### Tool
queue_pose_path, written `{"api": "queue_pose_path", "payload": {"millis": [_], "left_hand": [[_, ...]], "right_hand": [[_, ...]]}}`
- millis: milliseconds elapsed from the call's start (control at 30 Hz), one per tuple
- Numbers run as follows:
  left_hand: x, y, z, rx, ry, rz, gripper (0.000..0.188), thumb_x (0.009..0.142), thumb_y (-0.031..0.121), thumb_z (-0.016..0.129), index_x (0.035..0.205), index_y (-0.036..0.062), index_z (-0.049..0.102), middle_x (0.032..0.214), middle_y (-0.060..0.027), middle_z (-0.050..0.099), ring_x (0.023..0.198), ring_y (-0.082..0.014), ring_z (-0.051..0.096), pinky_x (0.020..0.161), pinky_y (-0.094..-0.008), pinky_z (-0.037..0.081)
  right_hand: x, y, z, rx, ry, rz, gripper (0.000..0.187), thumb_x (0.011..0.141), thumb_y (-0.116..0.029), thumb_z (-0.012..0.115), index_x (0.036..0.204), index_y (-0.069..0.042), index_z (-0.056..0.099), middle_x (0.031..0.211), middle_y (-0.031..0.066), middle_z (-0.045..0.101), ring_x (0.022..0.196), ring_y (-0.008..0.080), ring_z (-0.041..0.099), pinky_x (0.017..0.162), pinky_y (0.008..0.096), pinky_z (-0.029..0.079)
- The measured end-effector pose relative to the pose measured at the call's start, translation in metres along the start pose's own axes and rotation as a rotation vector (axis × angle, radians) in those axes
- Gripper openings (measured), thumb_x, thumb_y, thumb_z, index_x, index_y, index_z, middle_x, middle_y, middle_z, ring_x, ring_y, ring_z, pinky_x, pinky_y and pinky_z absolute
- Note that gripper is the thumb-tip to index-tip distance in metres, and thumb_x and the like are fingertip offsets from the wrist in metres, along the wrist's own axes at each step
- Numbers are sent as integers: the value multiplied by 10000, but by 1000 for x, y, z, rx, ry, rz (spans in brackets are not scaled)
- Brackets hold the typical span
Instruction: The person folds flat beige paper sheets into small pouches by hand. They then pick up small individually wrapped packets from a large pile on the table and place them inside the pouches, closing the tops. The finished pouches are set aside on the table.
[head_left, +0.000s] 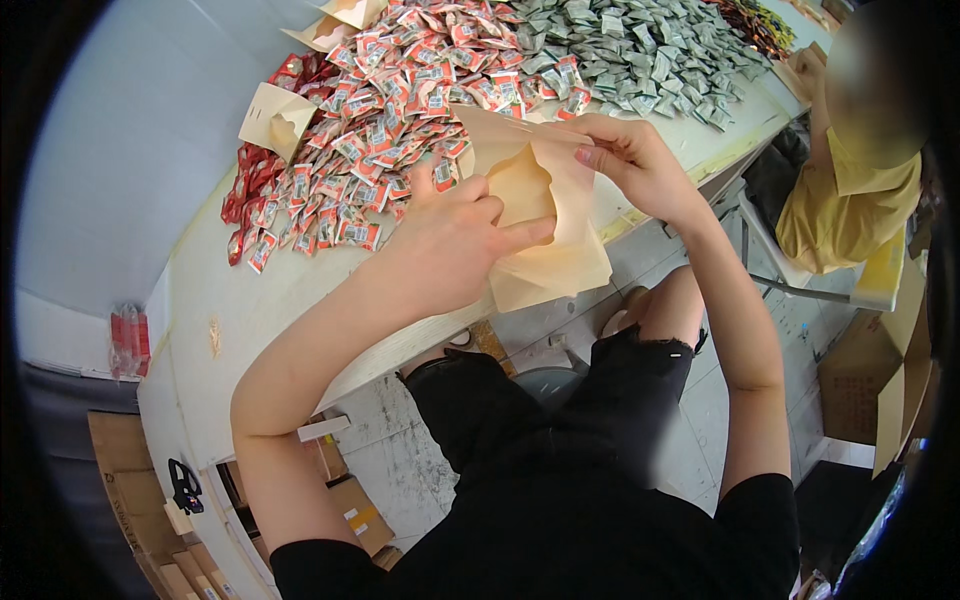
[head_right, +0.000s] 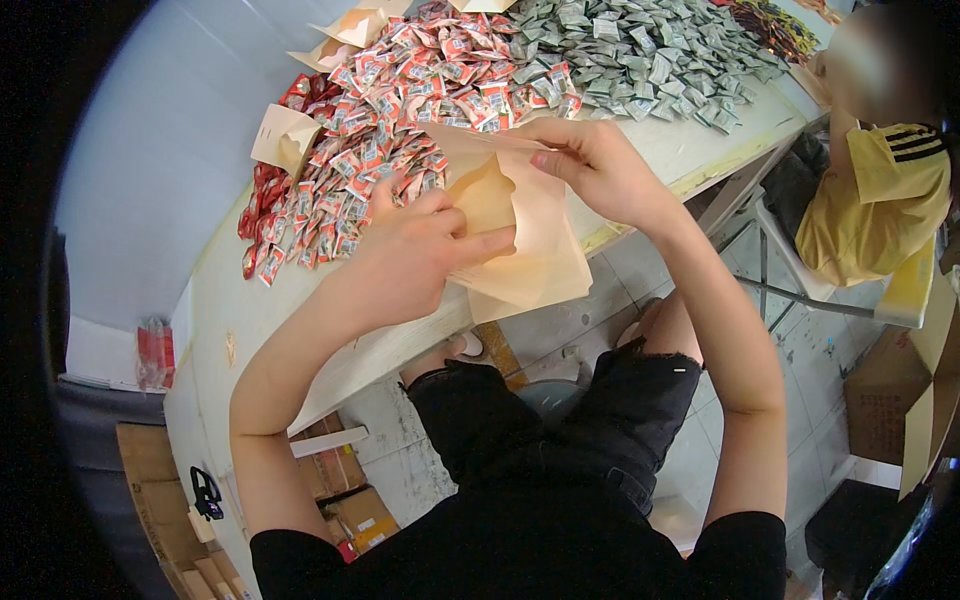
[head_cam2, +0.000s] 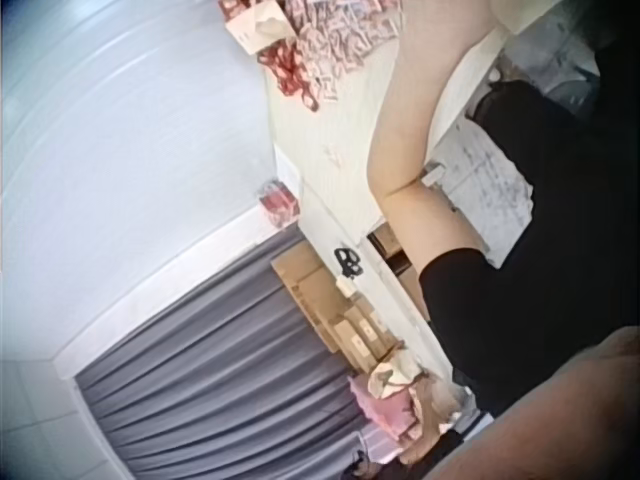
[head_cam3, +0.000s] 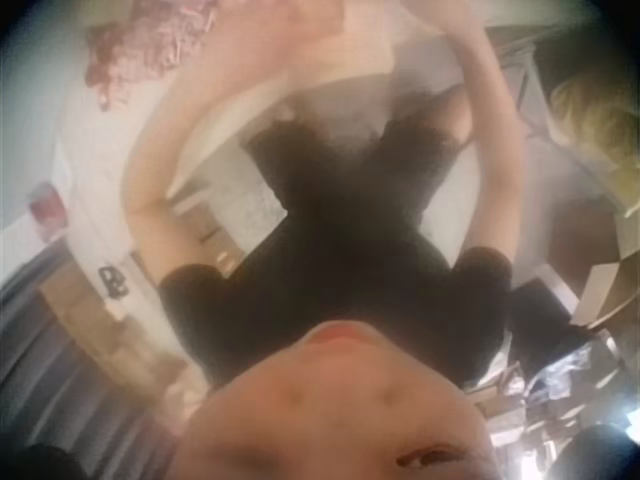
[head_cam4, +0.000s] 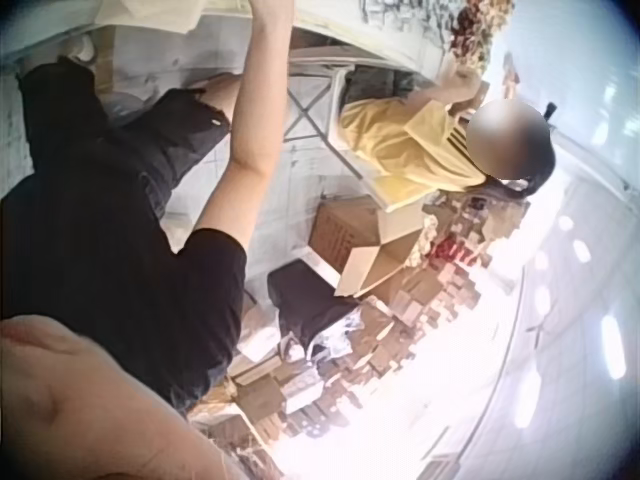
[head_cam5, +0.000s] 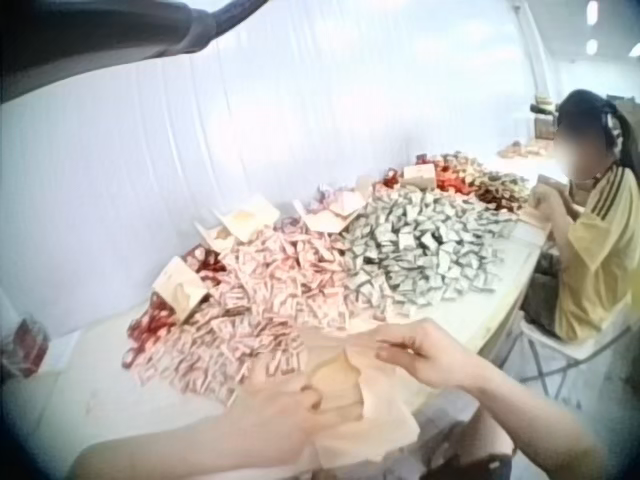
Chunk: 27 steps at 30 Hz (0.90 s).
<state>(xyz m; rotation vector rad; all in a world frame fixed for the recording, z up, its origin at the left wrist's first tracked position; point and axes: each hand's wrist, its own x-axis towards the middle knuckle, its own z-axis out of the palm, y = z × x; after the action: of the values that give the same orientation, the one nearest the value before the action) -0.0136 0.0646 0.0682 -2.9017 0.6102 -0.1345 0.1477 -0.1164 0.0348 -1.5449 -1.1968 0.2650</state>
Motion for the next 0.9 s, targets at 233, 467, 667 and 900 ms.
{"api": "queue_pose_path", "payload": {"millis": [233,467,667,900], "left_hand": [[11,21,33,271,-68,-224,524,784,116,576,1297,209,529,837,21,602,1002,-181,482,875,-466,278],[47,60,52,789,-114,-279,323,812,146,544,1109,88,658,895,-35,617,960,-218,474,903,-470,224],[72,81,34,829,-334,-143,174,761,162,581,879,123,703,830,-18,553,862,-228,460,898,-469,203],[77,73,36,812,-271,-124,193,779,208,591,913,152,719,873,-1,578,895,-234,470,959,-489,182]], "right_hand": [[-3,8,46,-227,297,85,942,728,-62,705,1449,27,106,1316,256,430,1250,367,438,1031,417,374],[29,8,57,-682,412,243,941,721,-64,610,1425,115,11,1306,340,422,976,455,591,737,444,532],[46,35,56,-845,481,168,995,716,-42,620,1416,102,-74,1188,336,501,800,438,623,605,449,522],[52,46,44,-850,504,102,1029,696,-36,646,1429,64,-70,1006,277,599,734,414,626,576,440,502]]}}
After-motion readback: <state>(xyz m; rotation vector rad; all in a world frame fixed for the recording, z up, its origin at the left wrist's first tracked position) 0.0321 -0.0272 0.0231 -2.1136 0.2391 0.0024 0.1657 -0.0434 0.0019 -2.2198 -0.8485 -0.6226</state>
